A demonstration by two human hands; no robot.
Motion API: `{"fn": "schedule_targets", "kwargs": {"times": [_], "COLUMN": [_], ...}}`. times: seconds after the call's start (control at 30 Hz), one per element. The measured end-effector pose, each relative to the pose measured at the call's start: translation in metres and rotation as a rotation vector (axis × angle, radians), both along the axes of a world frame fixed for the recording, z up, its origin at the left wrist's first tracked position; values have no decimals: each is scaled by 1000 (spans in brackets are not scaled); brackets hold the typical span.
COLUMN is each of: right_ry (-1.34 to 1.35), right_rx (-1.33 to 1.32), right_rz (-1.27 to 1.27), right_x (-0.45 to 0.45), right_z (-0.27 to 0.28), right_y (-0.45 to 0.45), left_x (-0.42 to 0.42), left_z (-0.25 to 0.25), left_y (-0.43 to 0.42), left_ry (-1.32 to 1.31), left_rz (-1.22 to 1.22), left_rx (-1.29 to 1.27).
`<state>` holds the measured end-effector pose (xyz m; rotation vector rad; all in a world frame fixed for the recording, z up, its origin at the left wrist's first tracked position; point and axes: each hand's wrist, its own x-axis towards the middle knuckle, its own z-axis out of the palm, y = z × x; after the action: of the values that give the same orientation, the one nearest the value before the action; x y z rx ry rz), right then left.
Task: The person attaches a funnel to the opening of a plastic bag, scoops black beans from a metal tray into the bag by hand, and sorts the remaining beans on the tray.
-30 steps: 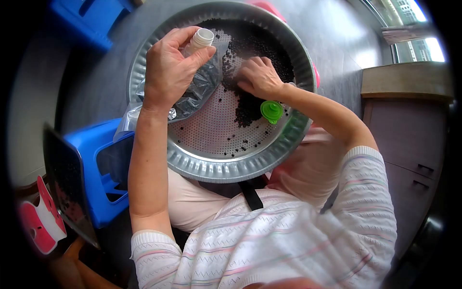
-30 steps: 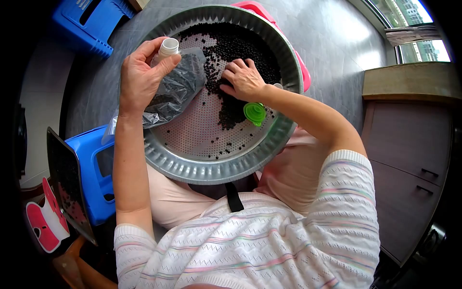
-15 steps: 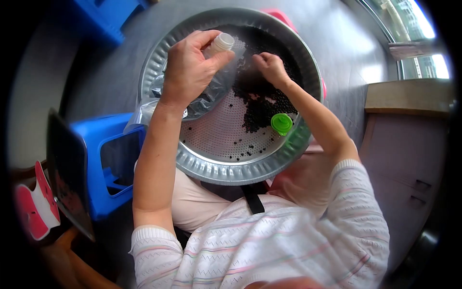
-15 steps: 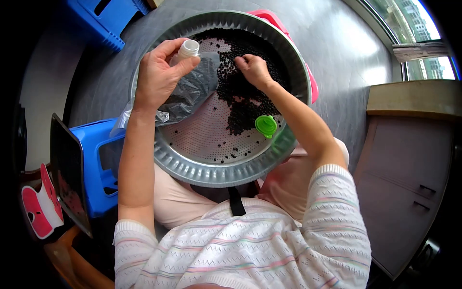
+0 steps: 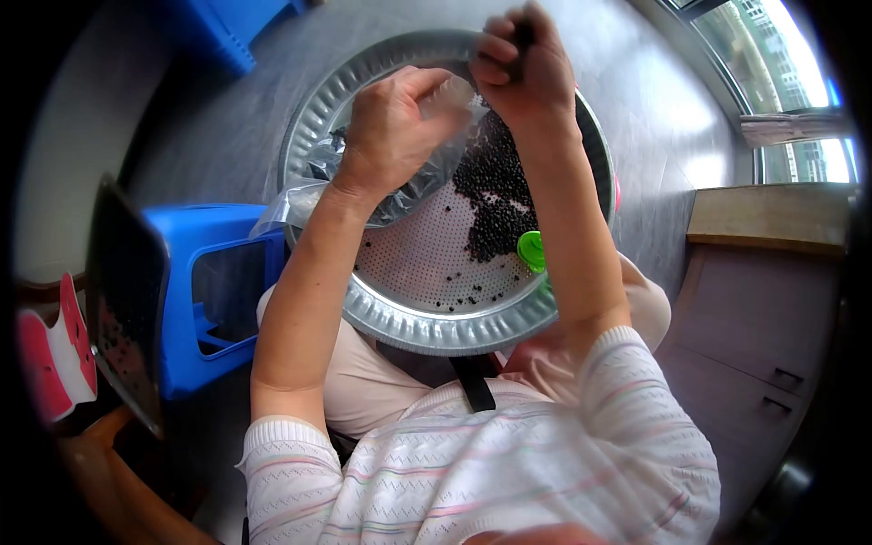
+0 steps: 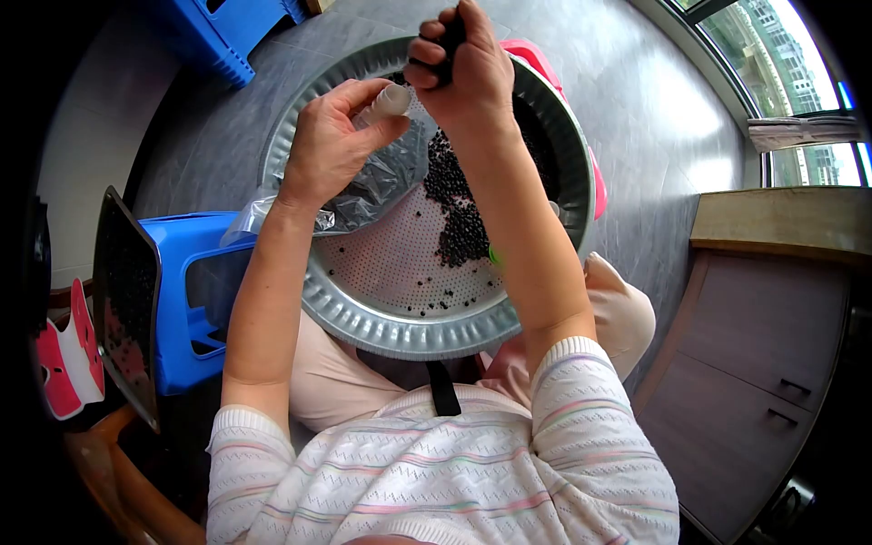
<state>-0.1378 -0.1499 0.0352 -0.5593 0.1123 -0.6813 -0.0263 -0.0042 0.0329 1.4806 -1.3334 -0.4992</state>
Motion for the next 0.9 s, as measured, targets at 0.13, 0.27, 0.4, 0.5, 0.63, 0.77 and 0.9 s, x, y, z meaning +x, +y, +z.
{"fn": "schedule_targets", "kwargs": {"times": [0.13, 0.27, 0.4, 0.5, 0.63, 0.77, 0.9], "right_ry": [86, 97, 37, 14, 21, -5, 28], "right_rx": [41, 60, 58, 49, 47, 0, -37], "right_rz": [-222, -283, -280, -286, -322, -306, -332], "right_x": [20, 23, 23, 23, 21, 19, 20], "right_z": [15, 19, 16, 15, 19, 15, 18], "right_y": [25, 36, 36, 38, 44, 42, 46], "left_x": [0, 1, 0, 0, 0, 1, 0], "left_z": [2, 0, 5, 4, 4, 4, 1], "left_y": [1, 0, 2, 2, 2, 2, 2], "left_ry": [-5, 1, -8, -26, -19, -18, -10], "left_rz": [8, 0, -3, -4, -6, -20, 1], "left_rx": [9, -1, 38, -1, 23, 26, -19]}}
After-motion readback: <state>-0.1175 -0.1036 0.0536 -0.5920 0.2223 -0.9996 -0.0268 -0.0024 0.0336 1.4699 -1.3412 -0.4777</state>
